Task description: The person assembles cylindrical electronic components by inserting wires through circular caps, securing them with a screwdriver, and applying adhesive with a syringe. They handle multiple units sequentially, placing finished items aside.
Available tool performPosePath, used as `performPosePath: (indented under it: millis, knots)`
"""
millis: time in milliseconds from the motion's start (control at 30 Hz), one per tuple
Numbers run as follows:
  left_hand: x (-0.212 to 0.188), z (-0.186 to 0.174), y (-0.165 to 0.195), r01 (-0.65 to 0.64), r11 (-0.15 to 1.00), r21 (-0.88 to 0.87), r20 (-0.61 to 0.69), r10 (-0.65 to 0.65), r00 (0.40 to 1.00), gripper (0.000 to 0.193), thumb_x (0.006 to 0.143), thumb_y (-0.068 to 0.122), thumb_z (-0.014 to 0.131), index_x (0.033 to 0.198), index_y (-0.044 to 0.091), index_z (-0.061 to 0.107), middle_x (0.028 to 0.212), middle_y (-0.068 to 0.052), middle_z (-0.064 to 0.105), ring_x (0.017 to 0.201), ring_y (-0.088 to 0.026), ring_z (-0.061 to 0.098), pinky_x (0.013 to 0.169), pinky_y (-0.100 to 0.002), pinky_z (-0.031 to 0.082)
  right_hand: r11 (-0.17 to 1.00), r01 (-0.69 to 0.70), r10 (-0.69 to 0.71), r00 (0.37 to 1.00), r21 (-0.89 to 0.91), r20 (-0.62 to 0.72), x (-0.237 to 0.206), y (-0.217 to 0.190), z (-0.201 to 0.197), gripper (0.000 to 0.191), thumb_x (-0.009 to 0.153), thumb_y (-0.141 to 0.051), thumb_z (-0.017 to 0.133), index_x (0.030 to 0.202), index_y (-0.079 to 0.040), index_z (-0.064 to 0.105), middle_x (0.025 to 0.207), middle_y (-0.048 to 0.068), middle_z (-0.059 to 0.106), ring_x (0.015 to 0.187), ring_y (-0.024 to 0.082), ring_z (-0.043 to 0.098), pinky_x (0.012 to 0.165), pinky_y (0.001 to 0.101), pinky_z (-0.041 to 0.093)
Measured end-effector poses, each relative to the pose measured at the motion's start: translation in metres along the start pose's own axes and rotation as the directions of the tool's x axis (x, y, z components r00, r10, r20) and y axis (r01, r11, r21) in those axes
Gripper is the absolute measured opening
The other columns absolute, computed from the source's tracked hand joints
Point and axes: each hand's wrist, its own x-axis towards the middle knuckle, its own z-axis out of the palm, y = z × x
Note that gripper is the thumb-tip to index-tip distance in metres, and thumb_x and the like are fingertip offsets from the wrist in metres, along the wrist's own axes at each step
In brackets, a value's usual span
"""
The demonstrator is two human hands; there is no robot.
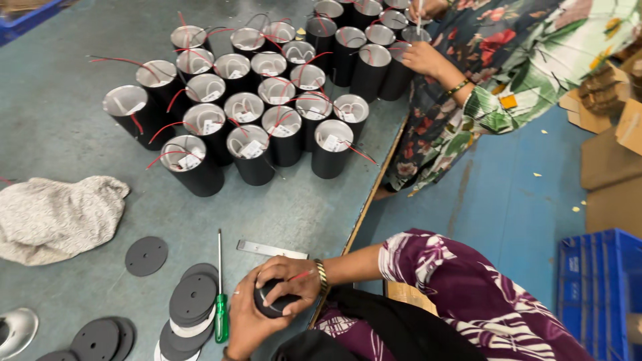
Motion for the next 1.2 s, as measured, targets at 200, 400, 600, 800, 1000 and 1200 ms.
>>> performPosePath:
  millis: [200,400,600,800,1000,1200]
  knots:
    - [-0.004,0.011,0.012,-0.053,0.995,0.087,-0.084,0.061,0.995,0.099,0.038,0.034,0.089,0.128,0.009,0.058,0.119,-0.010,0.067,0.112,-0.035,0.062,0.096,-0.046,0.047,0.986,-0.168,0.167,0.979,-0.001,-0.114,-0.013,-0.015,0.006,0.041,0.097,-0.041,0.064,0.127,-0.013,0.059,0.138,0.017,0.050,0.131,0.039,0.050,0.115,0.0533,0.043]
    - [-0.012,0.040,0.028,-0.044,0.963,0.268,-0.307,0.128,0.943,0.095,0.040,0.036,0.088,0.124,0.006,0.057,0.120,-0.010,0.064,0.110,-0.034,0.061,0.099,-0.048,0.042,0.949,-0.315,0.311,0.933,0.009,-0.182,-0.020,-0.027,0.005,0.038,0.098,-0.039,0.061,0.124,-0.011,0.058,0.136,0.018,0.051,0.131,0.039,0.051,0.115,0.0542,0.040]
    - [-0.010,0.044,0.030,0.054,0.960,0.273,-0.340,0.044,0.939,0.094,0.048,0.033,0.087,0.132,0.006,0.056,0.124,-0.013,0.064,0.117,-0.037,0.059,0.101,-0.049,0.043,0.908,-0.418,0.406,0.891,-0.017,-0.203,-0.017,-0.032,0.014,0.036,0.101,-0.037,0.057,0.126,-0.011,0.061,0.142,0.018,0.052,0.137,0.040,0.048,0.121,0.0559,0.036]
    - [-0.045,0.031,0.007,0.093,0.992,0.085,-0.469,-0.042,0.882,0.109,0.053,0.037,0.095,0.144,0.003,0.044,0.134,-0.021,0.057,0.126,-0.041,0.054,0.108,-0.049,0.044,0.980,-0.118,0.130,0.989,-0.160,0.069,-0.046,-0.014,-0.015,0.025,0.101,-0.022,0.063,0.125,-0.014,0.065,0.145,0.019,0.047,0.135,0.042,0.054,0.115,0.0545,0.048]
    - [-0.080,0.016,-0.007,0.184,0.949,-0.255,-0.382,-0.274,0.883,0.116,0.055,0.037,0.098,0.149,0.004,0.038,0.136,-0.015,0.063,0.128,-0.029,0.063,0.110,-0.041,0.051,0.632,-0.629,0.656,0.745,-0.453,-0.118,-0.041,0.024,0.003,0.053,0.084,-0.032,0.080,0.124,-0.002,0.065,0.121,0.018,0.064,0.112,0.039,0.058,0.095,0.0460,0.048]
    - [-0.072,0.012,-0.007,0.109,0.946,-0.306,-0.406,-0.234,0.884,0.115,0.057,0.032,0.099,0.151,0.004,0.039,0.142,-0.016,0.059,0.134,-0.030,0.059,0.114,-0.040,0.048,0.471,-0.784,0.780,0.584,-0.406,-0.224,-0.021,0.047,0.013,0.038,0.092,-0.031,0.078,0.121,-0.010,0.065,0.108,0.012,0.070,0.097,0.033,0.065,0.082,0.0448,0.052]
